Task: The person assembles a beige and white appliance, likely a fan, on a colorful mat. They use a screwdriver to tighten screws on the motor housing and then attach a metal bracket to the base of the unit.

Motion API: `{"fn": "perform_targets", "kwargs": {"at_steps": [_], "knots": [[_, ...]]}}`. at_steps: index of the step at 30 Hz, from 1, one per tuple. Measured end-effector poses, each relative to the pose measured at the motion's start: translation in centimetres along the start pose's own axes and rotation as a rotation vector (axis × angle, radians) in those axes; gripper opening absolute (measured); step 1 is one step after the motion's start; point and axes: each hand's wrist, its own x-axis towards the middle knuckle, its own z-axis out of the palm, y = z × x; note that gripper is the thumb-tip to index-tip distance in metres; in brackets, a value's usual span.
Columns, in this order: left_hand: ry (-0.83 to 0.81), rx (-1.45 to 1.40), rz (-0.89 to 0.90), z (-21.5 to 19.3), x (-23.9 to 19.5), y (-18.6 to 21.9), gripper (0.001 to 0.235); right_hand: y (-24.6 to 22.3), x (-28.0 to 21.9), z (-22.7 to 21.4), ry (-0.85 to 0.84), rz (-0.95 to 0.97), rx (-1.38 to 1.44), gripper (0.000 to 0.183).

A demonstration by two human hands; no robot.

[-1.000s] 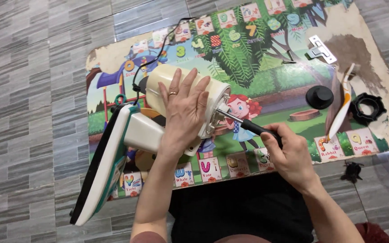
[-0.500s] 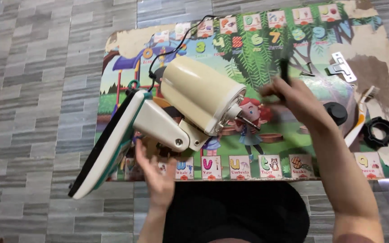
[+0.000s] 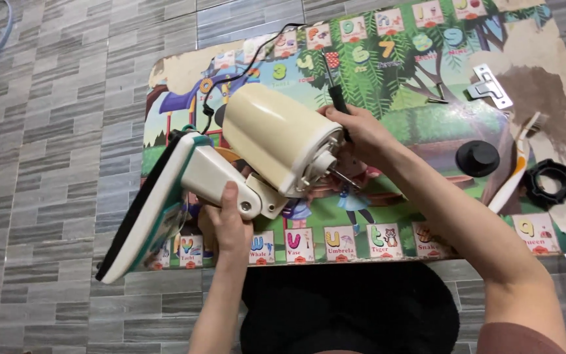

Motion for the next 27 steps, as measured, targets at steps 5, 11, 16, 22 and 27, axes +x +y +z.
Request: {"fn": "perform_targets", "kwargs": {"at_steps": [5,11,16,22,27], "knots": [[0.0,0.022,0.039,4.5,1.1,2.8,0.068,-0.1,2.3,-0.5,0.03,-0.037,0.087,0.034],[0.012,0.005,-0.011,3.0,6.2,-2.8,0.07,-2.1,3.5,-2.4,0.07,-0.089,0.065,0.034],[-0.128,-0.008,0.011,7.5,6.1,-0.7,0.067,-2.0,5.7,-4.4,0.088,-0.116,0.048,0.035],[-0.108,-0.11,-0.007,6.6,7.4,-2.3,0.066,-2.5,4.9,-4.7,0.078,-0.117,0.012,0.038],[-0.148,-0.033,-0.131,6.5,6.9,-1.5,0.075,-6.6,-0.8,-5.5,0.116,-0.376,-0.65,0.017]]}}
